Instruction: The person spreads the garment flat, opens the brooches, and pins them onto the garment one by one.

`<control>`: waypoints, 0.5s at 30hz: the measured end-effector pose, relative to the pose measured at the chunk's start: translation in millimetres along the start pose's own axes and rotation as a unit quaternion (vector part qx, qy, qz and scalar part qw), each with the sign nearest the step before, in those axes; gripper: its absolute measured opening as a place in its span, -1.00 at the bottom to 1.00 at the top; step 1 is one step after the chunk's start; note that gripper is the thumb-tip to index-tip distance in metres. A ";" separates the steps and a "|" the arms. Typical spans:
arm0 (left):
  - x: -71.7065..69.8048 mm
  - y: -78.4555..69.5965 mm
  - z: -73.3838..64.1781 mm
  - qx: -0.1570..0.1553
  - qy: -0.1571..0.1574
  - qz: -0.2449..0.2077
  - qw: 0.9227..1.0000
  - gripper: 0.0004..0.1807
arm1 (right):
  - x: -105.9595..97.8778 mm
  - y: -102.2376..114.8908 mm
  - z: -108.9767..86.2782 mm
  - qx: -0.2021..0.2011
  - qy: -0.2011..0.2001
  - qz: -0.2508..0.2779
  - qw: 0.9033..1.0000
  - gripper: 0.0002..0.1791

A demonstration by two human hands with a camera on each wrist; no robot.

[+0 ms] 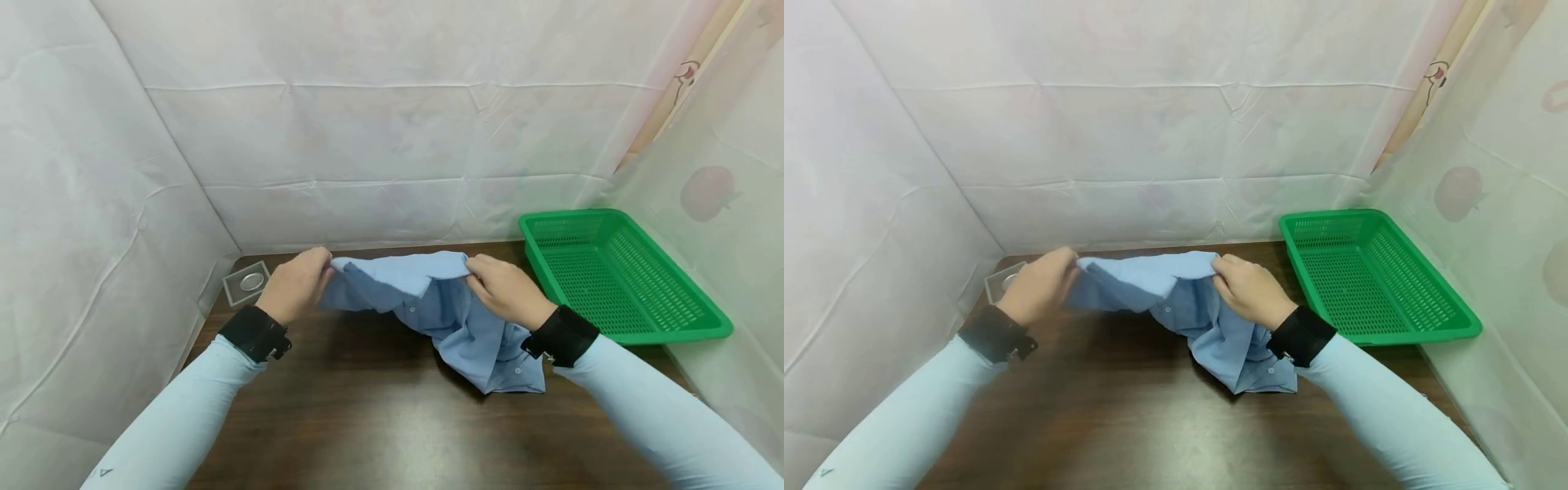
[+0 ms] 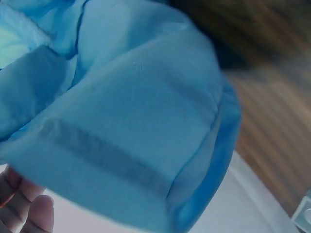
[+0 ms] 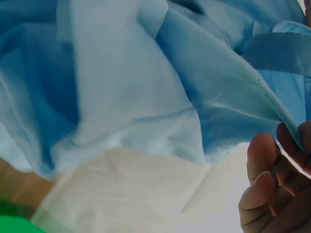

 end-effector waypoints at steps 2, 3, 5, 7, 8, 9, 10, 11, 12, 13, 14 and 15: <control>-7.3 3.7 8.8 -0.020 -0.005 -0.010 1.000 -0.86 | -13.5 1.8 4.9 -0.005 -0.010 -0.003 1.000 -0.76; -10.9 5.1 13.1 -0.028 -0.008 -0.013 0.999 -0.86 | -20.2 2.8 7.3 -0.007 -0.016 -0.003 1.000 -0.78; -18.0 7.1 21.2 -0.040 -0.016 -0.022 0.999 -0.86 | -32.5 4.5 12.5 -0.010 -0.027 -0.008 1.000 -0.80; -24.2 8.2 29.0 -0.049 -0.023 -0.030 0.998 -0.86 | -44.0 5.3 17.3 -0.010 -0.038 -0.012 0.999 -0.83; -27.4 8.3 33.0 -0.050 -0.030 -0.034 0.998 -0.85 | -49.4 5.0 19.7 -0.008 -0.043 -0.014 0.999 -0.84; -30.5 8.6 36.9 -0.053 -0.036 -0.039 0.997 -0.85 | -54.6 4.6 22.0 -0.006 -0.047 -0.016 0.999 -0.82; -33.7 8.7 40.5 -0.055 -0.041 -0.044 0.997 -0.85 | -59.7 4.5 24.4 -0.003 -0.051 -0.016 0.999 -0.81; -36.7 9.0 44.1 -0.055 -0.047 -0.047 0.996 -0.85 | -64.5 4.3 26.4 0.001 -0.054 -0.014 0.998 -0.79; -39.7 9.4 47.4 -0.056 -0.052 -0.051 0.996 -0.84 | -69.5 4.9 28.3 0.003 -0.058 -0.008 0.998 -0.78; -42.9 9.7 50.6 -0.055 -0.058 -0.052 0.995 -0.84 | -74.1 5.0 30.2 0.006 -0.062 -0.004 0.998 -0.78; -46.1 10.0 53.7 -0.054 -0.063 -0.052 0.995 -0.84 | -78.3 5.3 31.9 0.009 -0.064 0.002 0.998 -0.76; -49.2 10.3 56.7 -0.053 -0.066 -0.052 0.995 -0.83 | -82.2 5.5 33.6 0.013 -0.068 0.009 0.998 -0.76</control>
Point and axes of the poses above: each hand's wrist, its own z-axis towards the middle knuckle, its own x-axis out of the palm, y = z × x, the point moved 9 cm from there along z, towards the middle knuckle, and after that the axes turned 3 degrees about -y, right-handed, at the moved point
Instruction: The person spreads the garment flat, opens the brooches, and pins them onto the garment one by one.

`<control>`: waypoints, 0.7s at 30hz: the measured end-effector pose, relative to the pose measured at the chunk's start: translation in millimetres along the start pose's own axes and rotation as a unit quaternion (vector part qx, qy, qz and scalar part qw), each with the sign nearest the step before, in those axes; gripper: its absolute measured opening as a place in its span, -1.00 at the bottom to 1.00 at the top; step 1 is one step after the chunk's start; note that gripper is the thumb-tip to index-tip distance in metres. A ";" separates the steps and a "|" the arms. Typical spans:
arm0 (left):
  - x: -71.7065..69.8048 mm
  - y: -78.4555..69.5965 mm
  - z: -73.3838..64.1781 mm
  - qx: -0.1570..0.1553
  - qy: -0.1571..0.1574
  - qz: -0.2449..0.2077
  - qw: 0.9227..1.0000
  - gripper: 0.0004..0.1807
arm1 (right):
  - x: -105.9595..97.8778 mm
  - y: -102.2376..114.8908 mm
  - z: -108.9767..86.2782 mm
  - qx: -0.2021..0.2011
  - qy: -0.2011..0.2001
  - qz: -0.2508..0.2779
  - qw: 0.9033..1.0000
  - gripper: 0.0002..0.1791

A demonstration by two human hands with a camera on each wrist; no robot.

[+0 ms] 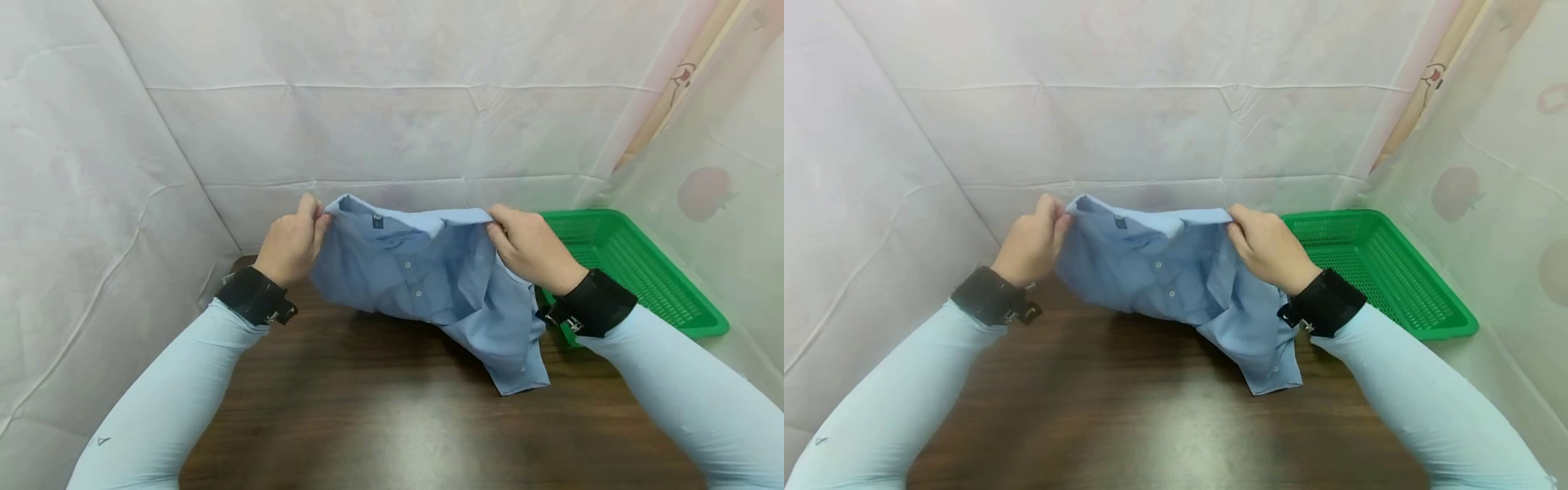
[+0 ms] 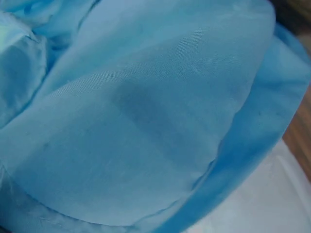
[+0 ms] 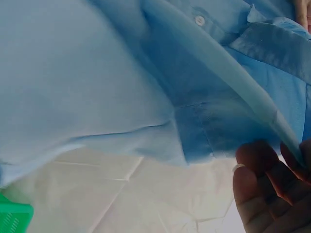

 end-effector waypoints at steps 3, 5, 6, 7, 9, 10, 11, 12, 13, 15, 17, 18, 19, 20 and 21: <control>-8.1 -0.9 9.5 0.003 -0.011 0.002 1.000 -0.82 | -7.7 -0.8 5.5 0.019 -0.005 0.025 1.000 -0.76; -13.6 -0.9 14.8 0.001 -0.019 0.005 1.000 -0.80 | -10.0 -2.8 8.7 0.039 -0.006 0.046 0.998 -0.74; -16.1 -0.9 17.2 0.002 -0.023 0.005 1.000 -0.80 | -10.6 -4.2 10.0 0.050 -0.005 0.059 0.997 -0.73; -18.3 -1.3 19.5 0.003 -0.026 0.006 1.000 -0.79 | -10.9 -5.5 11.0 0.062 -0.005 0.074 0.995 -0.71; -22.5 -2.4 23.2 0.008 -0.033 0.010 0.999 -0.79 | -11.7 -9.3 12.4 0.088 -0.002 0.104 0.991 -0.68; -24.2 -3.0 24.7 0.010 -0.035 0.011 0.999 -0.80 | -12.3 -11.0 12.7 0.099 0.001 0.118 0.988 -0.67; -25.6 -3.2 26.0 0.011 -0.036 0.012 0.999 -0.80 | -12.7 -13.1 12.7 0.110 0.005 0.133 0.985 -0.66; -26.6 -2.6 27.0 0.011 -0.035 0.014 0.999 -0.80 | -13.0 -15.3 12.7 0.120 0.011 0.150 0.981 -0.65; -27.7 -1.8 27.7 0.009 -0.032 0.015 0.999 -0.79 | -13.9 -17.6 12.5 0.129 0.017 0.165 0.978 -0.64; -29.4 2.1 27.7 -0.002 -0.023 0.015 1.000 -0.77 | -15.5 -23.2 11.5 0.147 0.032 0.181 0.972 -0.65; -29.2 7.4 26.8 -0.009 -0.004 0.013 1.000 -0.70 | -16.8 -29.6 9.9 0.159 0.050 0.181 0.969 -0.67; -28.8 9.4 26.1 -0.009 0.007 0.011 1.000 -0.66 | -17.0 -33.1 9.1 0.163 0.060 0.176 0.969 -0.69; -28.2 10.6 25.3 -0.006 0.019 0.008 1.000 -0.62 | -17.1 -36.6 8.2 0.165 0.069 0.168 0.969 -0.71; -26.7 11.6 24.4 -0.001 0.032 0.005 0.999 -0.58 | -16.9 -39.5 7.5 0.165 0.077 0.158 0.970 -0.72; -24.1 11.9 23.4 0.007 0.048 0.002 0.999 -0.55 | -17.0 -41.8 7.2 0.160 0.081 0.147 0.973 -0.73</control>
Point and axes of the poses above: each hand's wrist, its own z-axis towards the middle knuckle, its own x-axis out of the palm, y = z × x, the point moved 9 cm from there along z, towards the middle knuckle, and after that the axes turned 3 degrees about -y, right-handed, at the moved point
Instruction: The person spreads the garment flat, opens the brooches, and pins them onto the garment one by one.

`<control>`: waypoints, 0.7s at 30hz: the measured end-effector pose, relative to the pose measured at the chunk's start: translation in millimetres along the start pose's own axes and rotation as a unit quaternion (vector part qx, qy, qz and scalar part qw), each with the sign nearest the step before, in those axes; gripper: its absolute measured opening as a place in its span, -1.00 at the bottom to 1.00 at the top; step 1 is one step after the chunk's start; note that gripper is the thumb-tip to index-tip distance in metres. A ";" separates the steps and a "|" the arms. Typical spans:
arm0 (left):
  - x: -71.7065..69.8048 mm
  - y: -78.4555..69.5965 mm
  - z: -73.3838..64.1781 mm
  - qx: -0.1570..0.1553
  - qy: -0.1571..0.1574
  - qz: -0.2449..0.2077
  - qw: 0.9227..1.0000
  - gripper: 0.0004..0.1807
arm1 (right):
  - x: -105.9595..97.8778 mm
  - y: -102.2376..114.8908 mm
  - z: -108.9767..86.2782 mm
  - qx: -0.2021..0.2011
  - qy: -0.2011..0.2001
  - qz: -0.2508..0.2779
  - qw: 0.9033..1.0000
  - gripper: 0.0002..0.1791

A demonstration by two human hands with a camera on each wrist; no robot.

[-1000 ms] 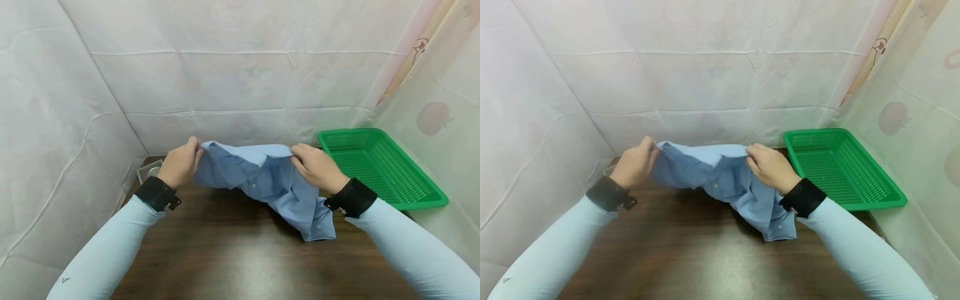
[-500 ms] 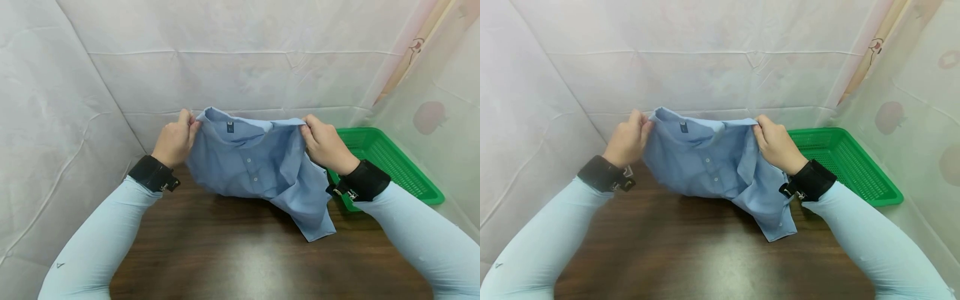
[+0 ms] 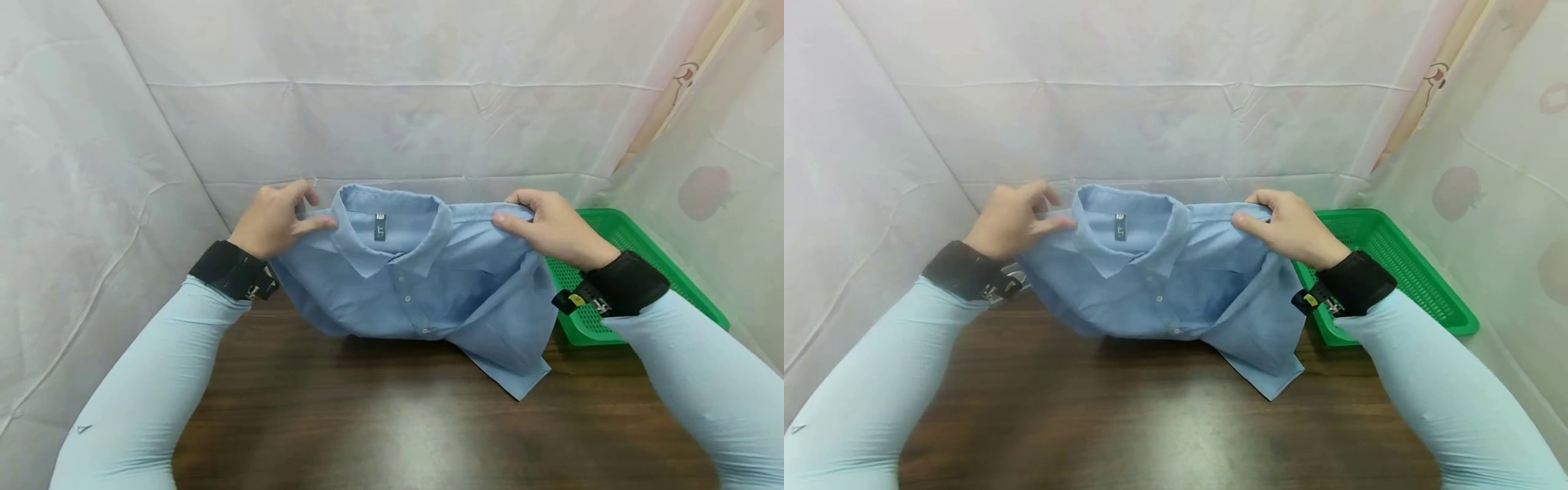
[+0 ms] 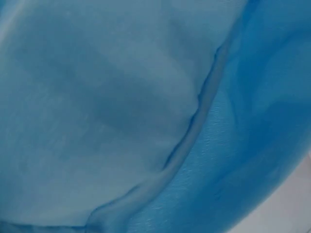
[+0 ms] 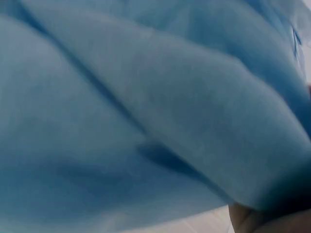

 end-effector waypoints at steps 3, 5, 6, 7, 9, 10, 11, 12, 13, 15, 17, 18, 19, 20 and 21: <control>11.8 -0.6 -3.2 0.022 0.062 -0.014 0.998 -0.60 | -2.9 -2.5 0.9 -0.030 -0.009 -0.037 0.999 -0.79; 19.2 0.0 -6.0 0.029 0.094 -0.016 0.995 -0.68 | -5.4 -0.7 1.0 -0.059 -0.029 -0.066 0.996 -0.81; 22.1 0.9 -7.4 0.029 0.105 -0.014 0.994 -0.73 | -6.8 0.1 1.0 -0.070 -0.040 -0.079 0.994 -0.82; 23.6 2.0 -8.7 0.026 0.111 -0.013 0.993 -0.77 | -7.6 0.5 1.0 -0.080 -0.048 -0.091 0.991 -0.82; 24.1 5.8 -11.0 0.014 0.107 -0.002 0.994 -0.85 | -8.2 0.4 1.1 -0.093 -0.052 -0.111 0.988 -0.80; 23.5 7.9 -11.9 0.008 0.099 0.005 0.995 -0.88 | -8.1 -0.5 1.2 -0.097 -0.049 -0.120 0.987 -0.79; 23.4 10.3 -13.1 -0.001 0.096 0.012 0.995 -0.87 | -7.7 -2.1 1.4 -0.098 -0.043 -0.127 0.986 -0.78; 23.2 12.7 -14.0 -0.011 0.092 0.017 0.996 -0.87 | -7.3 -4.6 1.4 -0.097 -0.034 -0.134 0.986 -0.75; 23.2 15.1 -15.2 -0.021 0.090 0.022 0.995 -0.85 | -6.9 -7.2 1.3 -0.096 -0.023 -0.142 0.985 -0.73; 23.8 19.5 -17.1 -0.037 0.088 0.033 0.995 -0.81 | -6.1 -13.7 1.0 -0.091 -0.001 -0.152 0.984 -0.67; 24.4 22.3 -18.3 -0.046 0.088 0.041 0.994 -0.76 | -5.7 -20.7 0.1 -0.083 0.018 -0.157 0.984 -0.63; 24.5 23.2 -18.7 -0.050 0.087 0.042 0.994 -0.74 | -5.6 -24.1 -0.4 -0.078 0.027 -0.157 0.984 -0.63; 24.3 23.8 -19.0 -0.051 0.085 0.045 0.994 -0.72 | -5.3 -27.0 -0.9 -0.075 0.035 -0.157 0.984 -0.65; 24.1 24.3 -19.2 -0.051 0.081 0.047 0.994 -0.71 | -4.9 -29.8 -1.4 -0.071 0.042 -0.156 0.984 -0.66; 23.9 24.8 -19.3 -0.051 0.078 0.048 0.995 -0.68 | -4.5 -32.2 -1.8 -0.067 0.049 -0.154 0.985 -0.69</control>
Point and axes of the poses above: each hand's wrist, its own z-axis towards the middle knuckle, its own x-axis out of the palm, y = z × x, the point moved 9 cm from there along z, towards the middle knuckle, and after that the axes turned 3 degrees about -y, right-handed, at the moved point
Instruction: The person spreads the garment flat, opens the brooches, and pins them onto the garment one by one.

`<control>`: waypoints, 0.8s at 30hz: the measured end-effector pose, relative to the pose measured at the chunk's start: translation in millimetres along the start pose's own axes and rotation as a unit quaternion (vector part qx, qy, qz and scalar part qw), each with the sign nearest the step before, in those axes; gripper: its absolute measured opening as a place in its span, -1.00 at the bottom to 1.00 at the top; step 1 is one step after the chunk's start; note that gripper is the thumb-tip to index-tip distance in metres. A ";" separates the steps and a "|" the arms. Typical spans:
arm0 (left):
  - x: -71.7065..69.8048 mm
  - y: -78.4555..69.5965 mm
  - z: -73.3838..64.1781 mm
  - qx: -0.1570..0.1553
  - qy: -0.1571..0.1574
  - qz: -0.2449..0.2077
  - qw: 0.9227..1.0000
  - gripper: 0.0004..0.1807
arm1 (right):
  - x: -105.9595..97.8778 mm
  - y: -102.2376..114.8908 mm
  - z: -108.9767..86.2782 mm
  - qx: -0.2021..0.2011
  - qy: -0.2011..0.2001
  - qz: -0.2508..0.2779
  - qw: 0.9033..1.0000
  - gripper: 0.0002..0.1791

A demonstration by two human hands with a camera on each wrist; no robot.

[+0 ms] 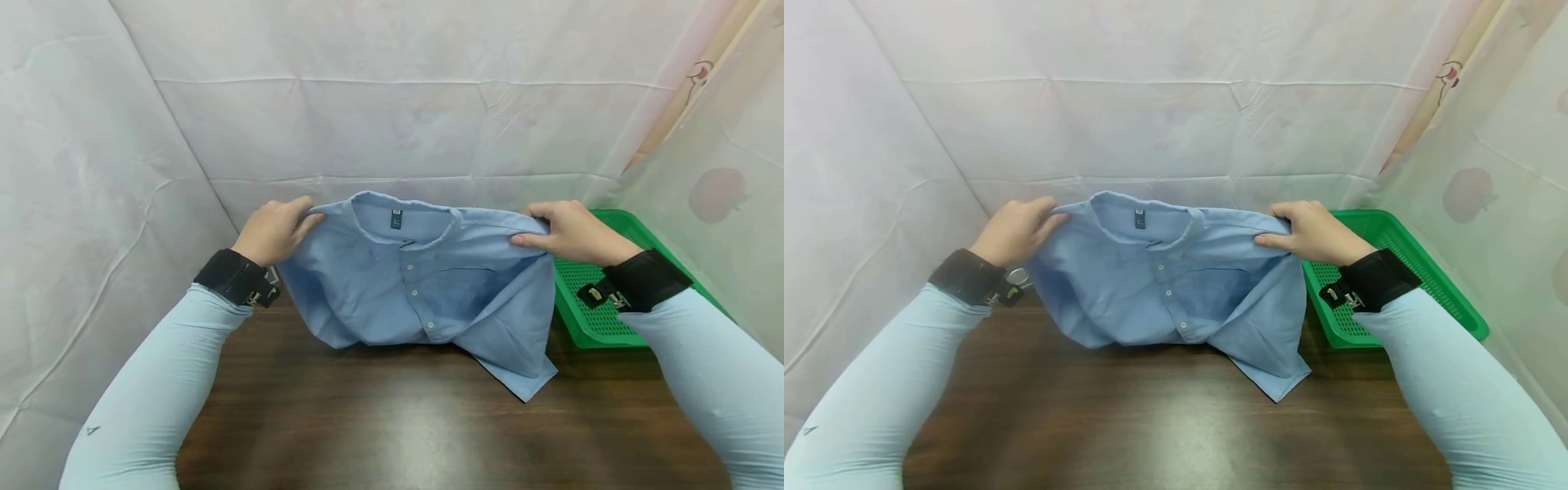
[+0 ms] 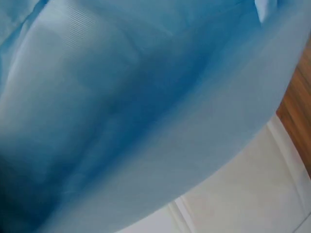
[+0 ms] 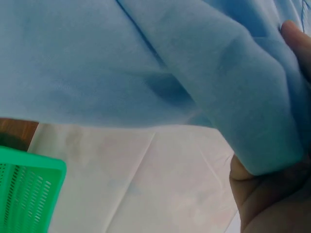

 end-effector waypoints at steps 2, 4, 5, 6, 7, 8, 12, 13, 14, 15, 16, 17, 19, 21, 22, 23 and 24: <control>-0.2 0.8 -0.1 0.002 -0.009 -0.002 1.000 -0.65 | 1.6 -3.5 -1.3 0.004 0.011 0.004 1.000 -0.72; -1.1 1.4 0.2 0.006 -0.020 -0.005 1.000 -0.61 | 1.9 -5.8 -2.0 0.006 0.017 0.006 1.000 -0.71; -1.6 1.9 0.4 0.008 -0.026 -0.006 1.000 -0.60 | 1.5 -6.7 -2.1 0.007 0.018 0.007 1.000 -0.70; -2.4 2.1 0.7 0.012 -0.032 -0.007 0.999 -0.58 | 0.7 -7.5 -2.2 0.008 0.019 0.008 1.000 -0.68; -3.7 2.0 0.9 0.016 -0.037 -0.008 0.999 -0.57 | -0.3 -8.1 -2.1 0.008 0.018 0.009 1.000 -0.66; -5.2 1.9 1.4 0.021 -0.043 -0.009 0.999 -0.56 | -1.6 -8.9 -1.9 0.008 0.017 0.008 1.000 -0.64; -12.2 0.9 2.8 0.032 -0.057 -0.012 0.998 -0.56 | -8.8 -13.5 -1.4 0.017 0.004 0.016 1.000 -0.60; -13.7 1.3 2.7 0.031 -0.058 -0.010 0.998 -0.55 | -10.3 -14.7 -1.4 0.018 0.001 0.017 1.000 -0.60; -14.5 2.3 2.7 0.030 -0.059 -0.007 0.998 -0.55 | -11.5 -16.2 -1.5 0.020 -0.001 0.018 1.000 -0.60; -15.3 3.2 2.3 0.028 -0.059 -0.003 0.998 -0.54 | -12.3 -17.5 -1.9 0.022 -0.001 0.022 1.000 -0.59; -15.7 4.3 1.8 0.026 -0.059 0.002 0.998 -0.53 | -12.6 -18.7 -2.1 0.024 -0.001 0.025 0.999 -0.59; -15.9 5.1 1.3 0.025 -0.058 0.007 0.998 -0.52 | -12.5 -19.8 -2.3 0.025 -0.001 0.028 0.999 -0.59; -14.8 7.6 0.1 0.022 -0.056 0.018 0.998 -0.51 | -11.3 -21.6 -3.1 0.026 0.003 0.033 0.999 -0.60; -13.8 9.7 -1.1 0.020 -0.055 0.015 0.998 -0.50 | -10.4 -23.2 -3.6 0.027 0.005 0.040 0.999 -0.63; -13.4 10.9 -1.7 0.019 -0.053 0.011 0.998 -0.50 | -10.5 -23.8 -3.9 0.026 0.004 0.038 0.999 -0.66; -13.0 12.4 -2.4 0.017 -0.050 0.006 0.999 -0.50 | -11.0 -24.6 -4.2 0.026 0.002 0.036 0.999 -0.69; -13.2 13.8 -3.3 0.015 -0.049 -0.001 0.999 -0.49 | -12.1 -25.3 -4.7 0.025 -0.002 0.036 0.999 -0.73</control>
Point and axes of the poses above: each hand's wrist, its own z-axis towards the middle knuckle, its own x-axis out of the palm, y = z × x, the point moved 9 cm from there along z, towards the middle knuckle, and after that the axes turned 3 degrees about -y, right-handed, at the moved point
